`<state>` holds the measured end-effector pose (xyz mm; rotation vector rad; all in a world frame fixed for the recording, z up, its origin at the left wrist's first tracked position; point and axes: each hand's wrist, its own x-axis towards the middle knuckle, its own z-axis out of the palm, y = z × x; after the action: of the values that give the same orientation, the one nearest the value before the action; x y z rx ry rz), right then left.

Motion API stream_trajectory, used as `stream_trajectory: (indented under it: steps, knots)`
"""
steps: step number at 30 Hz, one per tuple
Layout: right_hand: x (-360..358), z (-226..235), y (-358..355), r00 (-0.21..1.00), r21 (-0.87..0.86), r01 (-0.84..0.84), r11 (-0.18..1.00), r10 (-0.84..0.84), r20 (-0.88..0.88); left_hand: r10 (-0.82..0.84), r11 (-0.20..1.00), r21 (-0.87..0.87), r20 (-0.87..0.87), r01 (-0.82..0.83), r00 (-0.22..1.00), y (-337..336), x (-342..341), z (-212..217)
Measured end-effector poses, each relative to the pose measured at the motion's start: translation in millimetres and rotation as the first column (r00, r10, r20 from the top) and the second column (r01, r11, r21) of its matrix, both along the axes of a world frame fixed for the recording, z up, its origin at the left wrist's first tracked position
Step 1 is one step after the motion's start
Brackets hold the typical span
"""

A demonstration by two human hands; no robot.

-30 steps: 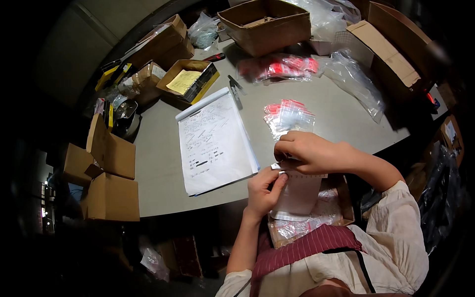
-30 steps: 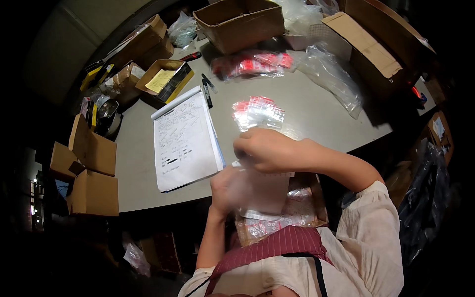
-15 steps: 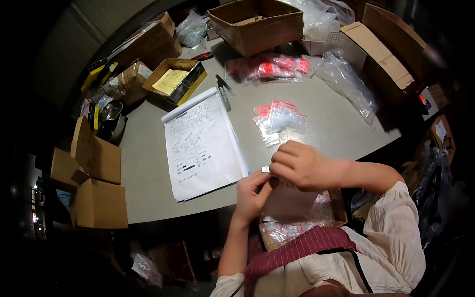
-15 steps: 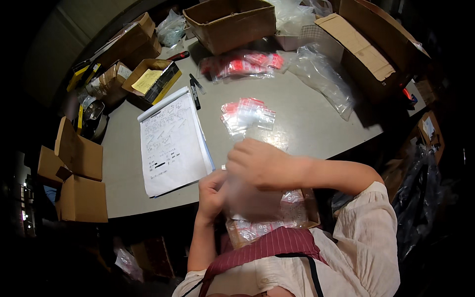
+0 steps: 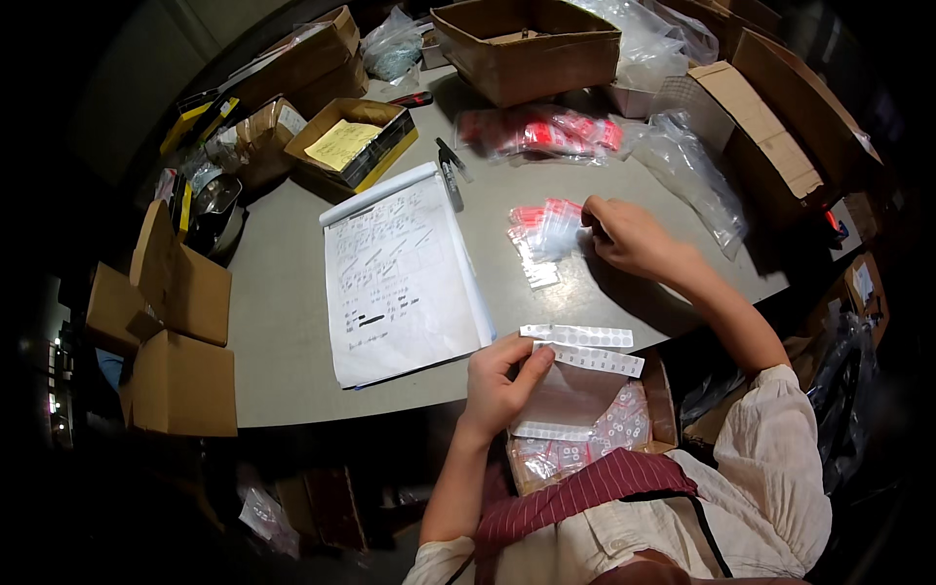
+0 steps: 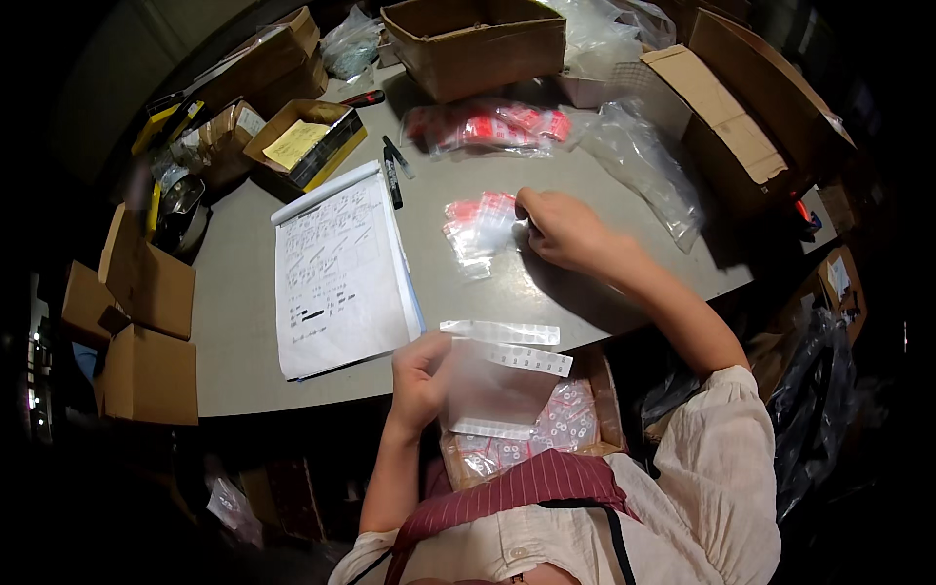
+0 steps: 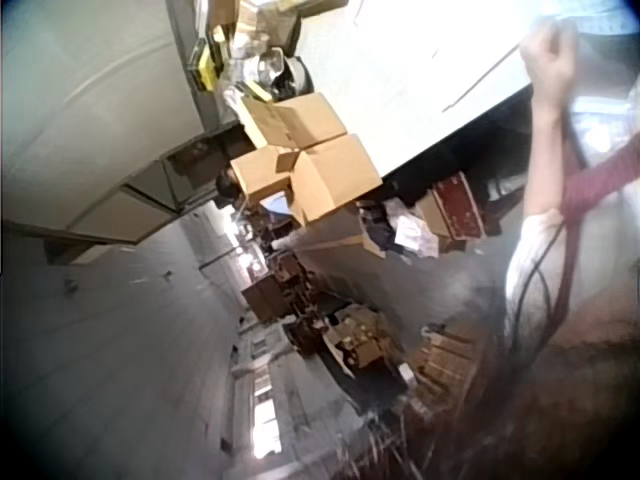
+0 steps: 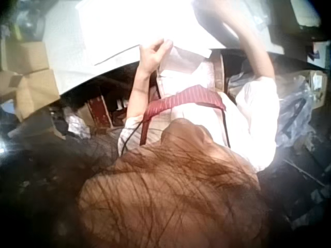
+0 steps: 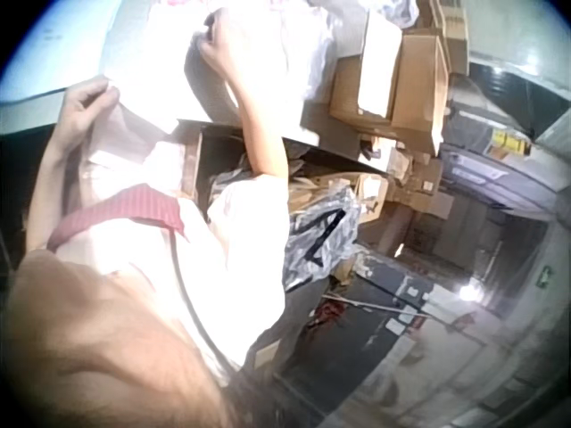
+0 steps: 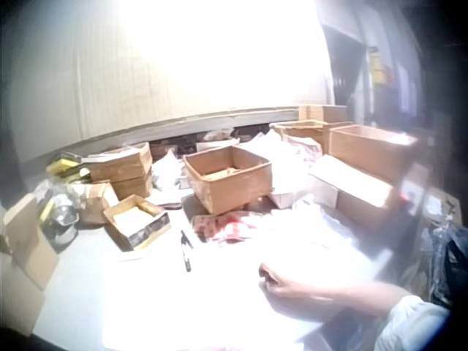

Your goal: The person sits at a cluttered table and repeatedly picks up small plastic bags containing red and white items. They peel off individual labels from a sheet and place them onto the bags, then set the labeled bags aside. The person continues this process for multiple items throughout the clip.

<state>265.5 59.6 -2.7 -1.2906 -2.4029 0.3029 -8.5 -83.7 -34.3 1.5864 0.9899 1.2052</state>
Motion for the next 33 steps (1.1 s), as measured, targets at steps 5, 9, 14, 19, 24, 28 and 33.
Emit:
stream_trajectory:
  steps: [5, 9, 14, 19, 24, 28, 33]
  knots:
    - [-0.8, 6.7, -6.6, 0.997, -0.045, 0.083, 0.996, -0.083, -0.001, -0.021, 1.000, 0.010, 0.006, 0.021, 1.000, 0.0, -2.3, 2.2]
    - [10.8, 11.1, -3.6, 0.981, -0.220, 0.058, 0.974, -0.096, -0.167, -0.030, 1.000, 0.010, 0.039, 0.029, 0.999, -0.4, -0.5, 3.7]
    - [18.2, 7.5, 7.2, 0.971, -0.465, 0.047, 0.884, -0.151, -0.188, -0.041, 0.999, 0.030, 0.006, 0.040, 0.999, 0.2, -1.3, 3.6]
    - [12.8, 0.5, 11.5, 0.991, -0.327, 0.071, 0.942, -0.105, -0.087, -0.034, 0.999, 0.033, 0.013, 0.033, 0.999, -0.1, -1.5, 5.3]
    - [13.6, 8.8, 6.3, 0.967, -0.142, 0.228, 0.963, -0.208, 0.145, -0.059, 0.995, 0.081, -0.023, 0.061, 0.998, 1.5, -3.3, 4.3]
    - [-4.5, 35.4, -25.4, 0.999, -0.164, 0.024, 0.986, -0.016, 0.048, -0.064, 0.995, 0.072, -0.016, 0.065, 0.998, 0.2, -0.4, 8.3]
    - [-40.3, 56.0, -75.0, 0.927, -0.242, -0.355, 0.903, 0.307, -0.213, -0.103, 0.992, 0.062, -0.059, 0.107, 0.993, 3.1, -4.9, -3.8]
